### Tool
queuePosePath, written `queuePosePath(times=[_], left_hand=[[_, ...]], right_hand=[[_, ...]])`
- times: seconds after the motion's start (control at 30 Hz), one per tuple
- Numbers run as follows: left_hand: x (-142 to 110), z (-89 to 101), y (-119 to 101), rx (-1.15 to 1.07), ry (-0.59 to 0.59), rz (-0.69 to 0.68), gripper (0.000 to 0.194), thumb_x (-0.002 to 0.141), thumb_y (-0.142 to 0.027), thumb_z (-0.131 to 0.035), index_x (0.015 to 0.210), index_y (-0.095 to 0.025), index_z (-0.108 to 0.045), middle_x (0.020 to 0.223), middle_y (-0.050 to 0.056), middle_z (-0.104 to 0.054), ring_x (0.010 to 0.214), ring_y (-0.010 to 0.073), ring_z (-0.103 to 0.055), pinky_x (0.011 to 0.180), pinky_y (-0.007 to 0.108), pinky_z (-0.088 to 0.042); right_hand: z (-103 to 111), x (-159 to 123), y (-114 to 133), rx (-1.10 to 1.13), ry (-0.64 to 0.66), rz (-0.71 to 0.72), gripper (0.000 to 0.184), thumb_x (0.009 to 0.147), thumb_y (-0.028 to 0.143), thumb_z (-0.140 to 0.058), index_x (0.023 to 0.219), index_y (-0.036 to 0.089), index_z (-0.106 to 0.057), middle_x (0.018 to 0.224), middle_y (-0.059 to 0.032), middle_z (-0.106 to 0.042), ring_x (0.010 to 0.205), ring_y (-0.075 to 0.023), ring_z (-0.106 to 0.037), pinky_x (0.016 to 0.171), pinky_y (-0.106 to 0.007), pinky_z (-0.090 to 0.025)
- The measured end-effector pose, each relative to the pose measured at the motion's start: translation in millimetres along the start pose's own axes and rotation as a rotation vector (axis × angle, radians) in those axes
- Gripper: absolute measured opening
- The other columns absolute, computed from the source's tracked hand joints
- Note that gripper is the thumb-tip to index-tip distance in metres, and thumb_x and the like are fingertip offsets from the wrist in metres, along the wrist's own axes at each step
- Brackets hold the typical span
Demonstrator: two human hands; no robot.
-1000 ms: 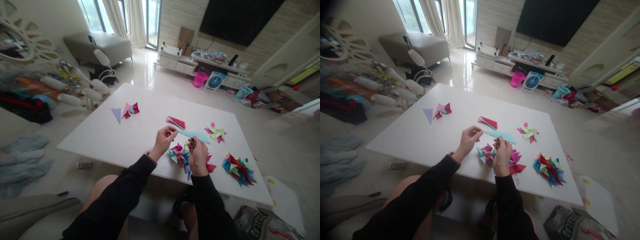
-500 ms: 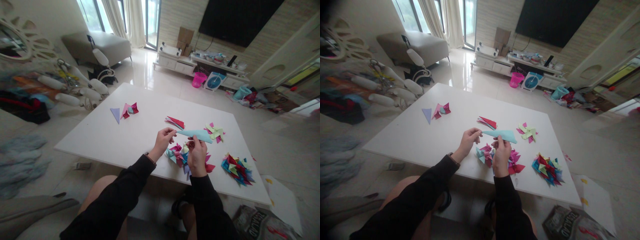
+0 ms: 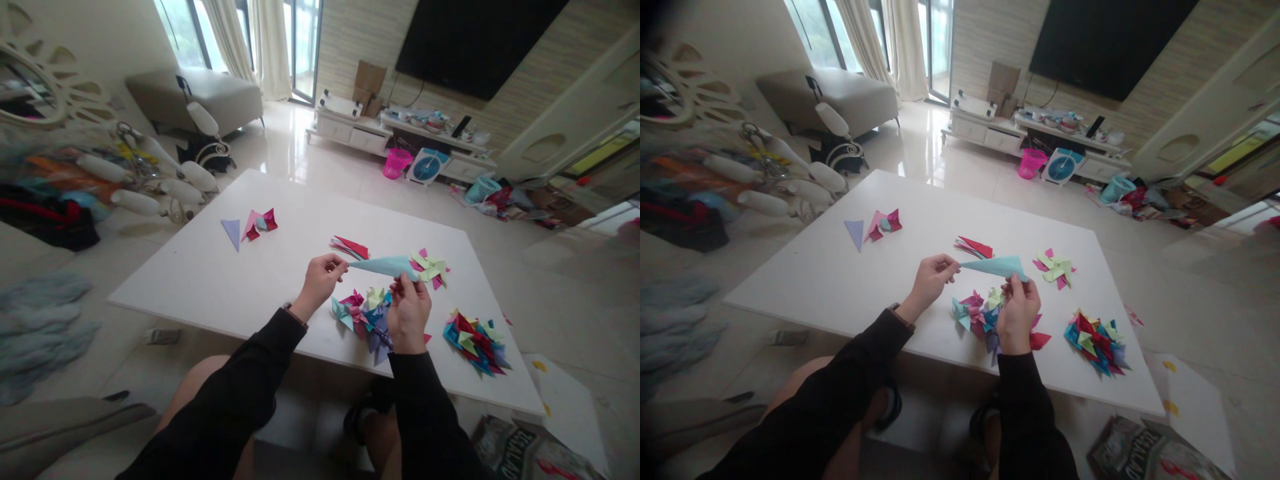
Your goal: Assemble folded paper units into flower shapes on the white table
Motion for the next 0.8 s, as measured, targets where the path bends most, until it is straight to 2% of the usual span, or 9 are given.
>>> queuePosePath(times=[0.17,0.3,0.37,0.47,0.57,0.63,0.8], left_hand=[[3.1,3.1,-5.1,0.059,0.012,-0.020,0.017,0.078,-0.029,-0.068,0.067,-0.016,-0.067,0.065,0.002,-0.066,0.051,0.0109,-0.058,0.050,0.022,-0.043],[5.0,8.0,-8.9,0.144,-0.018,-0.048,0.015,0.080,-0.026,-0.066,0.069,-0.016,-0.068,0.065,0.001,-0.065,0.052,0.0109,-0.060,0.051,0.021,-0.045],[6.7,11.8,-10.3,0.144,-0.034,-0.050,0.017,0.082,-0.028,-0.066,0.070,-0.016,-0.067,0.067,0.001,-0.065,0.052,0.0106,-0.060,0.051,0.021,-0.045],[9.9,19.8,-10.2,0.075,-0.080,0.000,0.019,0.084,-0.034,-0.062,0.077,-0.016,-0.065,0.073,0.001,-0.065,0.051,0.0101,-0.060,0.047,0.020,-0.043],[11.3,27.3,-5.7,-0.023,-0.104,0.135,0.022,0.088,-0.037,-0.055,0.093,-0.016,-0.063,0.084,0.002,-0.064,0.050,0.0103,-0.060,0.043,0.021,-0.041],[10.6,31.7,-3.0,-0.042,-0.116,0.195,0.020,0.088,-0.032,-0.054,0.099,-0.017,-0.061,0.089,0.003,-0.063,0.050,0.0101,-0.061,0.044,0.021,-0.042],[8.3,36.2,-0.4,-0.015,-0.125,0.198,0.017,0.080,-0.020,-0.057,0.097,-0.017,-0.059,0.091,0.002,-0.061,0.055,0.0083,-0.062,0.053,0.021,-0.046]], right_hand=[[7.7,7.2,0.2,-0.028,-0.003,0.045,0.027,0.070,0.035,-0.083,0.080,0.018,-0.065,0.071,0.0037,-0.066,0.061,-0.0075,-0.059,0.060,-0.021,-0.048],[10.7,10.6,-0.9,-0.028,-0.013,0.074,0.028,0.064,0.029,-0.086,0.083,0.018,-0.068,0.072,0.0040,-0.068,0.060,-0.0077,-0.061,0.061,-0.021,-0.051],[11.0,12.6,-4.9,-0.056,0.015,0.041,0.028,0.061,0.026,-0.087,0.080,0.017,-0.069,0.070,0.0035,-0.068,0.060,-0.0085,-0.063,0.060,-0.021,-0.053],[9.3,18.3,-16.6,-0.072,0.055,-0.092,0.030,0.060,0.022,-0.089,0.081,0.016,-0.070,0.069,0.0015,-0.070,0.062,-0.0106,-0.067,0.056,-0.020,-0.054],[2.6,32.5,-29.3,-0.062,0.019,-0.207,0.026,0.065,0.016,-0.087,0.083,0.016,-0.067,0.070,0.0002,-0.071,0.062,-0.0108,-0.068,0.052,-0.017,-0.054],[-6.3,47.5,-37.4,-0.091,-0.018,-0.247,0.020,0.070,0.010,-0.081,0.081,0.015,-0.065,0.067,0.0002,-0.070,0.060,-0.0094,-0.067,0.051,-0.014,-0.054],[-33.9,91.5,-61.9,-0.171,-0.068,-0.266,0.019,0.075,0.003,-0.073,0.074,0.014,-0.058,0.058,0.0026,-0.064,0.051,-0.0059,-0.060,0.050,-0.011,-0.051]])
Point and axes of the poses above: each hand's wrist, its own x-axis towards the middle knuckle, its own z-axis out of the back of the hand, y = z × x, the point moved 4 cm from there along x, towards the middle knuckle
